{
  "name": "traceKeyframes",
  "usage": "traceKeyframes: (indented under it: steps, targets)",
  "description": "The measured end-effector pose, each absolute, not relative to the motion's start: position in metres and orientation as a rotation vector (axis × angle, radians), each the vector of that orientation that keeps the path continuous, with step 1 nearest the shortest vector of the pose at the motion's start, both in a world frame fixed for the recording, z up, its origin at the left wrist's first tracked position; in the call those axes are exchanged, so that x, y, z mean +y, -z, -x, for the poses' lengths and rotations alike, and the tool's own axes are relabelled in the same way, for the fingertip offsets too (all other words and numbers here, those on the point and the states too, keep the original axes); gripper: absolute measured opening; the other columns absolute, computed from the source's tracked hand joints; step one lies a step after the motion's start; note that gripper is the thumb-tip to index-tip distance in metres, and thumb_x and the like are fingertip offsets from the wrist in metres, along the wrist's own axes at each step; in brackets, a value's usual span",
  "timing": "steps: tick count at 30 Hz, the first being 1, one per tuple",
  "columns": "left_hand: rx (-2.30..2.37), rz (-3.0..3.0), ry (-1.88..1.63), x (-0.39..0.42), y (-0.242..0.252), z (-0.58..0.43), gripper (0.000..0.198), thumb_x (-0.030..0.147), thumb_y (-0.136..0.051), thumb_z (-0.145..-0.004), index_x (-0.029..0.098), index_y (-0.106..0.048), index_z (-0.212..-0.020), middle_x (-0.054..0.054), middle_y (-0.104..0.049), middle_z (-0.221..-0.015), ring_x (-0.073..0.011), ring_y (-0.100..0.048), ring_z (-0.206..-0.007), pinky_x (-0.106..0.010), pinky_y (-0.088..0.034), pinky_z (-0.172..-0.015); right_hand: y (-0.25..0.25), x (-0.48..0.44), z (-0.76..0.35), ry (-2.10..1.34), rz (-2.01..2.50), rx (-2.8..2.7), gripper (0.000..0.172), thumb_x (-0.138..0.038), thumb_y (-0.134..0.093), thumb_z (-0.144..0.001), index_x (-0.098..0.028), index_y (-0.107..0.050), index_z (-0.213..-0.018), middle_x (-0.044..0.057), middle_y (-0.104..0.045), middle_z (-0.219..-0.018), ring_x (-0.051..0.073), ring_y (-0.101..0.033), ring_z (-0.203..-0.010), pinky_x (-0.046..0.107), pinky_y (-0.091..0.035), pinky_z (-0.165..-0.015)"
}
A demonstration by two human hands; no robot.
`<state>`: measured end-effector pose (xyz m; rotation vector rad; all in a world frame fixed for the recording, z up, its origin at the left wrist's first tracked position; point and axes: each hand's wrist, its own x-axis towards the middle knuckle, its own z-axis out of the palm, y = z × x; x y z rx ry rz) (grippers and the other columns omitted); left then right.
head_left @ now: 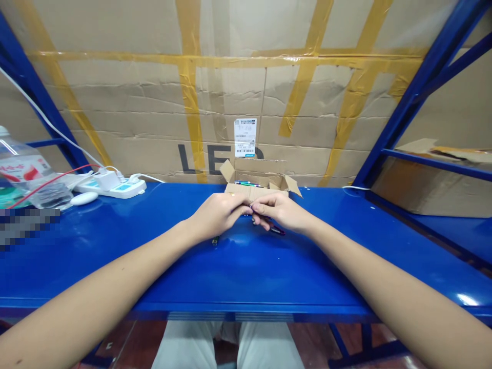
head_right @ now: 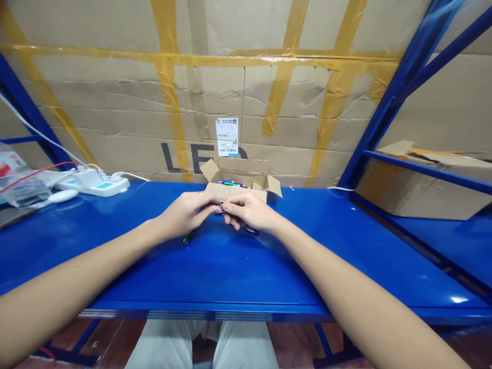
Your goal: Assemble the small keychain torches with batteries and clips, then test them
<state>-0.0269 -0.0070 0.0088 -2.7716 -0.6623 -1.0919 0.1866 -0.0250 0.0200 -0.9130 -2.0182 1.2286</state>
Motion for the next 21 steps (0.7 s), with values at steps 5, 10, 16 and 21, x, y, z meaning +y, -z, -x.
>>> traceKeyframes:
  steps: [5, 10, 16, 21]
  targets:
    - [-0.838, 2.877, 1.216, -0.006, -0.008, 0.025, 0.013, 0.023, -0.059, -0.092, 0.016, -0.064, -0.082, 0.0, -0.068, -0.072, -0.0114, -0.058, -0.06, -0.023, -0.043, -0.059, -0.017, -0.025, -0.18, -1.24, 0.919, -1.667, 0.037, -0.043, -0.082, -0.07, -0.016, -0.062, -0.085, -0.001, -0.062, -0.064, 0.007, -0.044, -0.048, 0.022, -0.031, -0.044]
    - [-0.912, 2.909, 1.265, -0.007, -0.005, 0.022, 0.016, 0.025, -0.059, -0.092, 0.016, -0.064, -0.08, 0.0, -0.069, -0.072, -0.0114, -0.059, -0.061, -0.023, -0.044, -0.061, -0.013, -0.023, -0.181, -1.298, 0.866, -1.617, 0.035, -0.041, -0.083, -0.068, -0.015, -0.06, -0.079, 0.001, -0.062, -0.066, 0.007, -0.042, -0.048, 0.023, -0.031, -0.046]
    - [-1.206, 3.057, 1.528, -0.012, -0.008, 0.019, 0.009, 0.022, -0.061, -0.088, 0.016, -0.063, -0.082, 0.0, -0.068, -0.065, -0.0123, -0.062, -0.053, -0.025, -0.049, -0.055, -0.018, -0.025, -0.185, -0.925, 0.857, -1.865, 0.02, -0.032, -0.073, -0.078, -0.017, -0.065, -0.088, 0.004, -0.069, -0.085, 0.015, -0.061, -0.071, 0.03, -0.048, -0.066]
    - [-1.323, 3.179, 1.888, -0.014, -0.01, 0.016, 0.008, 0.021, -0.062, -0.086, 0.014, -0.059, -0.083, -0.004, -0.071, -0.071, -0.0146, -0.068, -0.057, -0.026, -0.056, -0.054, -0.012, -0.018, -0.187, -0.341, 0.769, -2.061, 0.011, -0.023, -0.064, -0.087, -0.019, -0.072, -0.093, 0.007, -0.074, -0.095, 0.021, -0.065, -0.091, 0.036, -0.048, -0.083]
